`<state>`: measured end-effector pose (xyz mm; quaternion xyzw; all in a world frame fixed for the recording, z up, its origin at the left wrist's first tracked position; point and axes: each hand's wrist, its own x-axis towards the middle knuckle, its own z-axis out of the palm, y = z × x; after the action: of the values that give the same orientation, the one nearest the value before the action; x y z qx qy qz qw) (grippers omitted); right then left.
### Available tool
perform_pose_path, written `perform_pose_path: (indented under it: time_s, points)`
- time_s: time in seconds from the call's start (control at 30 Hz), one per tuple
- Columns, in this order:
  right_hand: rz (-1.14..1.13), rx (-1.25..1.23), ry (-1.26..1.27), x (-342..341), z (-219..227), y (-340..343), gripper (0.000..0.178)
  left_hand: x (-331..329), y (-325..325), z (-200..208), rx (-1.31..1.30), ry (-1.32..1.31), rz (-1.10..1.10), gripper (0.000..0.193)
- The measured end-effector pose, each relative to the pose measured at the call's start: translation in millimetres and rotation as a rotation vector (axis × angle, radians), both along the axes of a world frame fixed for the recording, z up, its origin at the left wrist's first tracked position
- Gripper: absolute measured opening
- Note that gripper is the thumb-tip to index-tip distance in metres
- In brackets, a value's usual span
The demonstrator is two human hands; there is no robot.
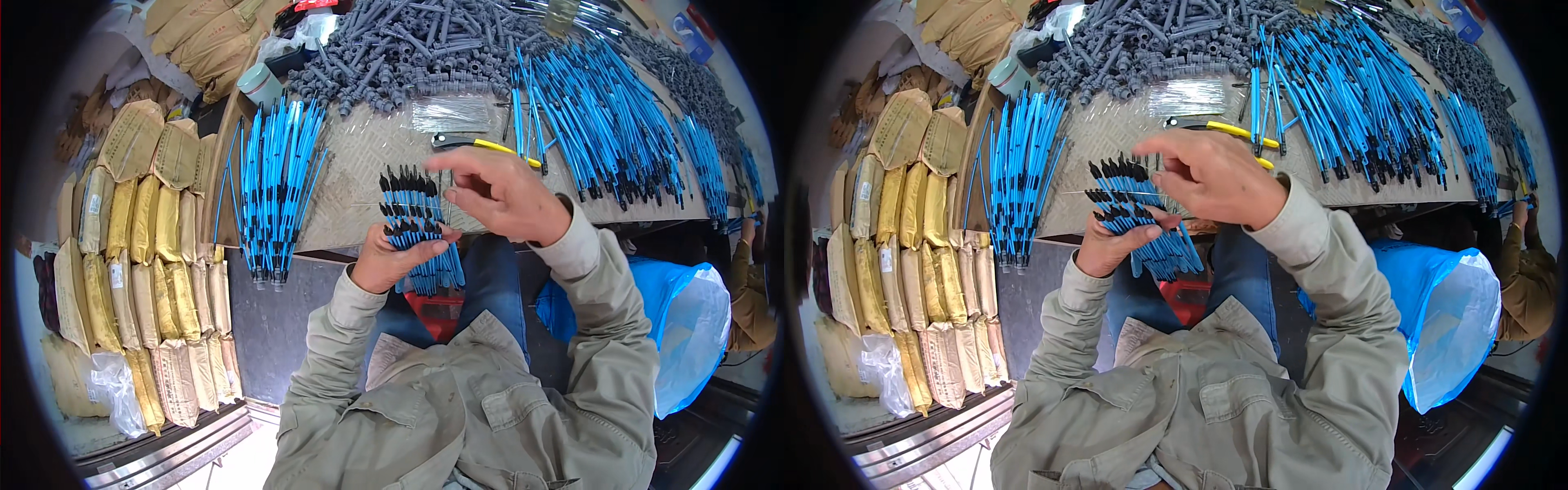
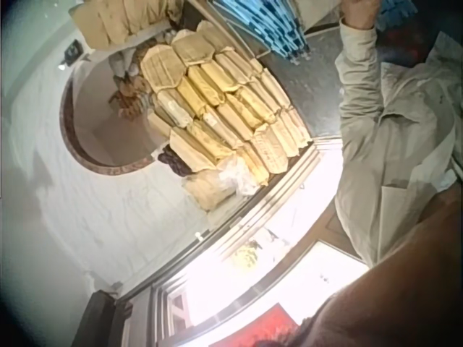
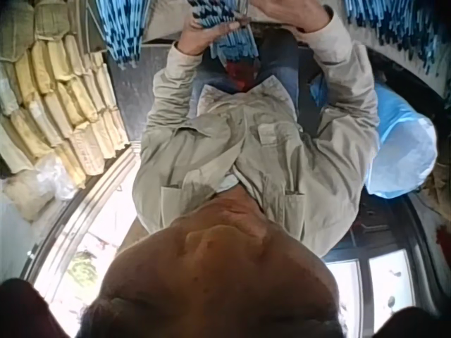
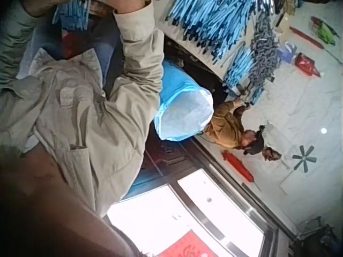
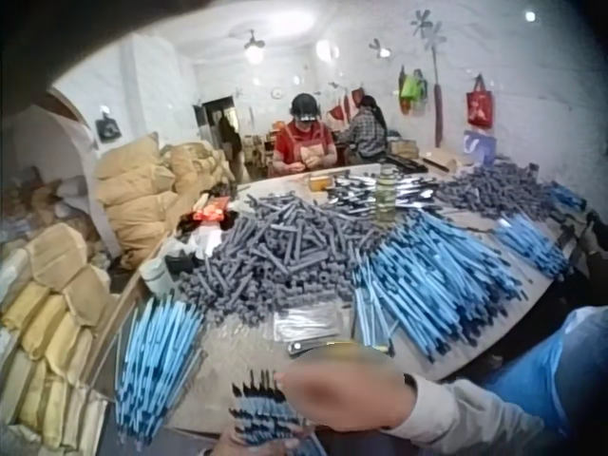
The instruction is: The person assembles blue multi-pronged components by inserting them into black hubs and securing them with pliers.
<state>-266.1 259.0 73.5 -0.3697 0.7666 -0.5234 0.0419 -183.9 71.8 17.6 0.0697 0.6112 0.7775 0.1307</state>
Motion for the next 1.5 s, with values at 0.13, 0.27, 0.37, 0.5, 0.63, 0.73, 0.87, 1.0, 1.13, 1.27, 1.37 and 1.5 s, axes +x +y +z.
perform_pose_path:
  time_s: [0.13,0.27,0.37,0.5,0.63,0.73,0.87,1.0,1.13,1.27,1.37,1.5]
  points:
    - [0.165,0.122,-0.138,-10,11,2,0.024,2,-1,-4,0.03,-0.01,0.008,0.02]
    - [0.265,0.061,-0.277,-14,11,8,0.024,1,0,-4,0.038,0.004,0.009,0.02]
    - [0.338,-0.008,-0.297,-18,11,11,0.024,0,-2,-2,0.009,-0.02,-0.009,0.02]
    - [0.413,0.094,-0.229,-24,20,15,0.022,1,-1,-2,0.073,-0.014,-0.002,0.019]
    - [0.415,0.13,-0.204,-25,19,15,0.022,0,-1,-4,0.071,0.011,-0.012,0.019]
    - [0.369,0.089,-0.27,-21,16,14,0.019,0,-1,-3,0.039,0.009,-0.019,0.019]
    - [0.152,-0.048,-0.279,-4,-1,5,0.015,3,0,-3,0.067,-0.013,0.002,0.019]
    - [0.062,-0.085,-0.31,6,-1,2,0.011,0,1,-2,0.068,-0.021,0.007,0.019]
    - [0.148,-0.089,-0.288,-3,-4,6,0.011,0,1,-2,0.058,0.005,-0.011,0.019]
    - [0.21,-0.047,-0.202,-9,-3,9,0.011,0,0,-2,0.059,-0.003,-0.008,0.019]
    - [0.164,-0.08,-0.234,-4,0,5,0.01,0,0,-2,0.051,-0.008,-0.003,0.019]
    - [0.095,-0.107,-0.289,5,-4,2,0.008,0,-1,-1,0.043,0.006,-0.004,0.02]
